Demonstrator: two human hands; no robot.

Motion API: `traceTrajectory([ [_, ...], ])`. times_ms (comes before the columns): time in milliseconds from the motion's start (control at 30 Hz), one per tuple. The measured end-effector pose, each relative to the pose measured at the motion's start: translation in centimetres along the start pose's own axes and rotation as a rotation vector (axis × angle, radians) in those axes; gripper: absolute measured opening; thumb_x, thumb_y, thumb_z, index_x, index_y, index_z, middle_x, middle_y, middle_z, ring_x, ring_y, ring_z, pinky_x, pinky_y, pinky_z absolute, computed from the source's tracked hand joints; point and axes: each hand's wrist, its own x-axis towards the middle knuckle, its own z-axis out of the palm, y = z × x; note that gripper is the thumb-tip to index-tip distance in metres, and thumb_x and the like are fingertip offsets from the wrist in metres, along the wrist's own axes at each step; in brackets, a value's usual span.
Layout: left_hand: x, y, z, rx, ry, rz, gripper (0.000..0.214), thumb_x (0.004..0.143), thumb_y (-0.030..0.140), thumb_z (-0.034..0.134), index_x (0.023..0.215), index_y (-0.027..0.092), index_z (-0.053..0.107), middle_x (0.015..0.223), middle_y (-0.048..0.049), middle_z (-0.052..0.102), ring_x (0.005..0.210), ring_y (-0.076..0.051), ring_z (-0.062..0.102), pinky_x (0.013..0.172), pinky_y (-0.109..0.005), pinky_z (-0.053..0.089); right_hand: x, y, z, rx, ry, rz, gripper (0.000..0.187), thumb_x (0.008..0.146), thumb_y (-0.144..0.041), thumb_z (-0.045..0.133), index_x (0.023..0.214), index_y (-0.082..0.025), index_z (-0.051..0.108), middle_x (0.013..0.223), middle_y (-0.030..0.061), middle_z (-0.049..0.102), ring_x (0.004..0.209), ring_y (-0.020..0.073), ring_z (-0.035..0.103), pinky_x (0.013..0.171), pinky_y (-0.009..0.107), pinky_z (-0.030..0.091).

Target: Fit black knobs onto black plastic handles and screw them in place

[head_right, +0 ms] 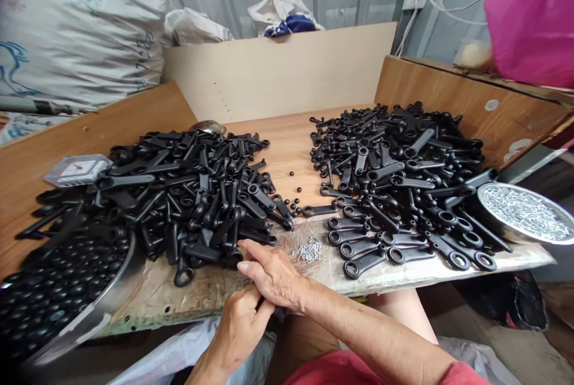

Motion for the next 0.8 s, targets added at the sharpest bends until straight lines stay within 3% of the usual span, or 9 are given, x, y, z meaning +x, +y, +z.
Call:
traceTrajectory([
  [133,0.3,0.5,-0.6,-0.369,-0.081,-0.151,0.02,0.08,0.027,0.046,0.09,0.015,0.059,0.079,-0.0061,0.068,0.066,-0.017,0.063,0.06,-0.024,0.049,-2.4,-0.8,-2.6,-0.183,-0.059,-0.136,0.032,0.087,-0.03,0.042,0.107,-0.014,0.061,0.091,0.0098,0.063,0.083,0.0193,0.056,0.078,0.031,0.043],
  [233,0.7,1.6,-0.4,-0.787,-0.249,-0.276,0.042,0.071,0.026,0.054,0.112,0.016,0.047,0.084,-0.004,0.066,0.059,-0.013,0.059,0.048,-0.02,0.044,-4.7,-1.6,-5.6,-0.169,-0.182,-0.064,0.028,0.086,-0.023,0.046,0.108,-0.019,0.062,0.095,0.0072,0.066,0.083,0.0163,0.059,0.075,0.025,0.044],
  [300,1.5,2.5,-0.2,-0.849,-0.337,-0.263,0.048,0.071,0.029,0.054,0.116,0.016,0.044,0.082,-0.0043,0.065,0.056,-0.013,0.057,0.045,-0.02,0.042,-5.9,-1.9,-7.6,-0.13,-0.199,0.017,0.024,0.085,-0.021,0.049,0.103,-0.02,0.065,0.089,0.0037,0.068,0.078,0.0138,0.061,0.071,0.021,0.044],
  [367,3.1,3.0,-0.2,-0.684,-0.336,-0.162,0.045,0.076,0.033,0.049,0.118,0.016,0.045,0.087,-0.0066,0.065,0.065,-0.016,0.06,0.055,-0.025,0.047,-6.7,-1.8,-9.8,-0.147,-0.141,0.069,0.021,0.083,-0.02,0.051,0.097,-0.019,0.067,0.08,0.0017,0.068,0.07,0.0123,0.061,0.066,0.019,0.044],
  [433,5.2,3.1,-0.2,-0.304,-0.234,0.031,0.038,0.081,0.031,0.045,0.116,0.017,0.051,0.098,-0.009,0.064,0.086,-0.022,0.059,0.076,-0.034,0.048,-7.1,-1.4,-12.4,-0.208,-0.006,0.095,0.02,0.081,-0.021,0.052,0.093,-0.017,0.068,0.074,0.0012,0.067,0.065,0.0118,0.059,0.062,0.019,0.043],
  [500,7.4,2.7,-0.1,0.181,-0.145,0.239,0.034,0.08,0.02,0.044,0.111,0.016,0.057,0.109,-0.0109,0.06,0.105,-0.028,0.05,0.087,-0.042,0.042,-7.3,-0.9,-15.6,-0.322,0.193,0.125,0.021,0.079,-0.025,0.054,0.09,-0.015,0.069,0.071,0.0009,0.067,0.061,0.0118,0.058,0.058,0.019,0.044],
  [567,9.1,2.3,0.1,0.541,-0.139,0.371,0.036,0.076,0.008,0.043,0.106,0.014,0.061,0.113,-0.0136,0.057,0.11,-0.032,0.044,0.086,-0.045,0.04,-7.3,-0.2,-19.3,-0.497,0.46,0.171,0.021,0.075,-0.028,0.057,0.086,-0.016,0.069,0.067,-0.0002,0.066,0.056,0.0119,0.057,0.055,0.02,0.043],
  [667,10.4,2.3,0.4,0.703,-0.198,0.434,0.04,0.072,-0.002,0.039,0.1,0.012,0.064,0.107,-0.0156,0.059,0.101,-0.032,0.048,0.077,-0.043,0.042,-6.9,0.9,-25.2,-0.698,0.844,0.25,0.024,0.07,-0.03,0.058,0.085,-0.015,0.069,0.065,0.0017,0.065,0.058,0.0152,0.057,0.059,0.025,0.044],
  [800,10.9,3.0,0.1,0.721,-0.236,0.457,0.044,0.072,-0.006,0.035,0.1,0.012,0.063,0.09,-0.0134,0.062,0.086,-0.03,0.052,0.07,-0.041,0.042,-6.4,1.7,-30.4,-0.819,1.073,0.313,0.041,0.069,-0.032,0.059,0.106,-0.017,0.064,0.081,0.0061,0.067,0.073,0.0223,0.06,0.07,0.035,0.045],
])
